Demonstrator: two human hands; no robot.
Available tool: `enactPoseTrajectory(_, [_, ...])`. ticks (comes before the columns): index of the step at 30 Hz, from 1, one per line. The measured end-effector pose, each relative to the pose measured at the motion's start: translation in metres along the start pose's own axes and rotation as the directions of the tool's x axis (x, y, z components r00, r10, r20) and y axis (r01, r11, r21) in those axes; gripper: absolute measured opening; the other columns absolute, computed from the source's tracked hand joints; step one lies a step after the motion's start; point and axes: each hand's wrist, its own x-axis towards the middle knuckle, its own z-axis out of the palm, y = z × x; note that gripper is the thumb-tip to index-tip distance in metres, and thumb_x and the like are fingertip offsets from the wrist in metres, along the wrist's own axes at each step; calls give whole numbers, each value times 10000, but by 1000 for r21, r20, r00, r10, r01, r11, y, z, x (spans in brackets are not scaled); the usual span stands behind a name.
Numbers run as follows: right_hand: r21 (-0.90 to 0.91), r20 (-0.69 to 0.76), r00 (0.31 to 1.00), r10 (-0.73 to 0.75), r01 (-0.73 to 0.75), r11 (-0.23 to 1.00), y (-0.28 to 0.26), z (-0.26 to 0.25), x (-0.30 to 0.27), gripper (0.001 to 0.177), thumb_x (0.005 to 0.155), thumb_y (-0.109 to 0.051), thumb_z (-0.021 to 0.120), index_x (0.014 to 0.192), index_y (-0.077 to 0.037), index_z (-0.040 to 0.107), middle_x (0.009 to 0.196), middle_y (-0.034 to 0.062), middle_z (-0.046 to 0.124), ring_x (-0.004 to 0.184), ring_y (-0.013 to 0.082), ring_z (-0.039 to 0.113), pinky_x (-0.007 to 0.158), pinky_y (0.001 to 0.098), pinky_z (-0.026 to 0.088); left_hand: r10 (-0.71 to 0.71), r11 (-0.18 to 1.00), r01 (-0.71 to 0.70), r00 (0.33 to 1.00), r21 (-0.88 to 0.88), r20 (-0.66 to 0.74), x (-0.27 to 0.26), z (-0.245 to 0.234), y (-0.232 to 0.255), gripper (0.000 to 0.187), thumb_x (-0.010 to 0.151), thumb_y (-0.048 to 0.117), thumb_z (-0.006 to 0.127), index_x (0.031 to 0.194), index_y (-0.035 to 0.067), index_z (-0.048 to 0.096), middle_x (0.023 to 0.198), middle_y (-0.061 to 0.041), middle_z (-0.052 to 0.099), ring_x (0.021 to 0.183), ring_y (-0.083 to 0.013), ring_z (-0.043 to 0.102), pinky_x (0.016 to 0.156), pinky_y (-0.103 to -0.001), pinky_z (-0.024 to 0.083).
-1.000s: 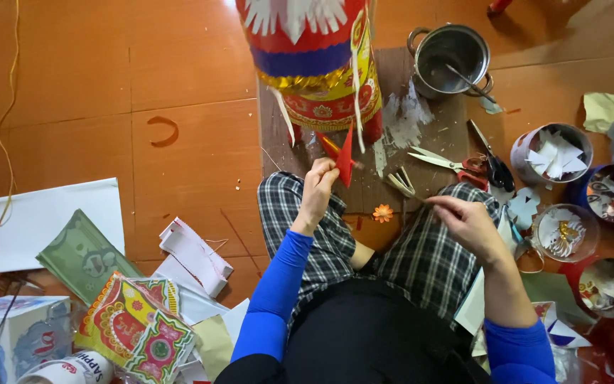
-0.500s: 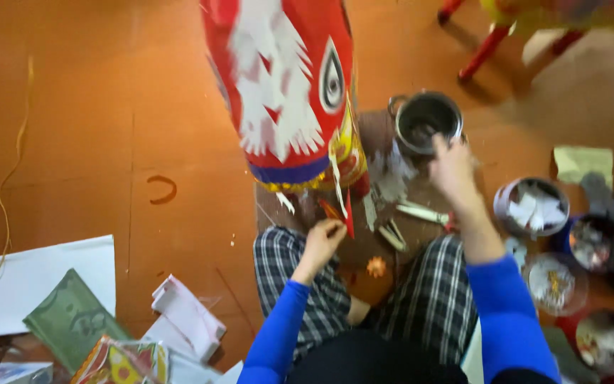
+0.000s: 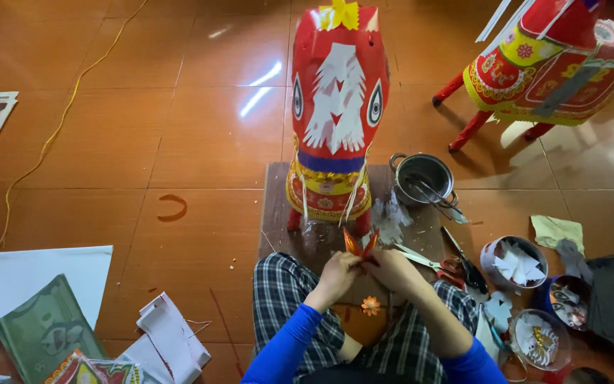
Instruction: Assembling and decorating traditional paper horse figures using glue and paper cutouts.
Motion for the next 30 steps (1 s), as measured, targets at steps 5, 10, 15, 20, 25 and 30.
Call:
enactPoseTrajectory(5, [-17, -55, 990, 126, -127, 992, -13, -45, -15, 419, 901, -523, 792, 1113, -161, 792, 1046, 147, 852, 1093, 406, 782, 938, 561, 616, 43, 998, -48, 993, -40, -114, -26, -33, -3, 341, 949, 173, 803, 1289, 149, 817, 1197, -132, 813, 1142, -386, 727, 990, -467, 585])
enactPoseTrajectory(10, [21, -379, 925, -20, 30, 999, -28, -161, -48, 315, 918, -362, 837, 1077, -100, 763, 959, 174, 809, 959, 383, 777, 834, 521, 589, -160, 979, 97, 910, -180, -383, -54, -108, -56, 268, 927, 151, 830, 1192, 185, 842, 1126, -111, 838, 1101, -348, 772, 998, -447, 590])
enactPoseTrajectory(15, [-23, -613, 686, -393, 481, 876, -134, -286, -80, 129, 967, 21, 818, 1058, 66, 739, 919, 182, 745, 619, 188, 595, 529, 289, 488, -85, 995, 28, 736, -95, -672, -22, -274, 11, 337, 951, 63, 780, 1288, 52, 770, 1080, -101, 776, 902, -190, 718, 791, -302, 617])
enactPoseTrajectory(20, [-476, -728, 207, -654, 534, 698, -203, -347, -38, 137, 1220, 142, 927, 1185, 124, 796, 1090, 205, 725, 817, 229, 639, 680, 321, 534, 447, 894, -274, 609, 354, -656, 34, -379, 167, 604, 1050, -32, 783, 1569, 170, 550, 1088, -42, 708, 810, -112, 619, 720, -252, 607])
enactPoseTrajectory(25, [-554, -734, 80, -674, 504, 663, -234, -347, -4, 88, 1140, 119, 917, 1164, 150, 838, 964, 197, 778, 717, 223, 638, 627, 321, 520, 632, 774, -471, 538, 423, -558, 95, -393, 238, 692, 1098, -1, 804, 1620, 318, 481, 1168, -17, 800, 976, -124, 754, 836, -255, 670])
enactPoseTrajectory(30, [-593, -684, 115, -720, 487, 641, -239, -352, -6, 59, 1166, 129, 893, 1170, 150, 838, 973, 214, 804, 700, 240, 666, 601, 325, 512, 717, 697, -472, 467, 539, -518, 139, -396, 272, 396, 1001, 19, 807, 1336, 137, 632, 972, -38, 795, 862, -183, 718, 738, -330, 603])
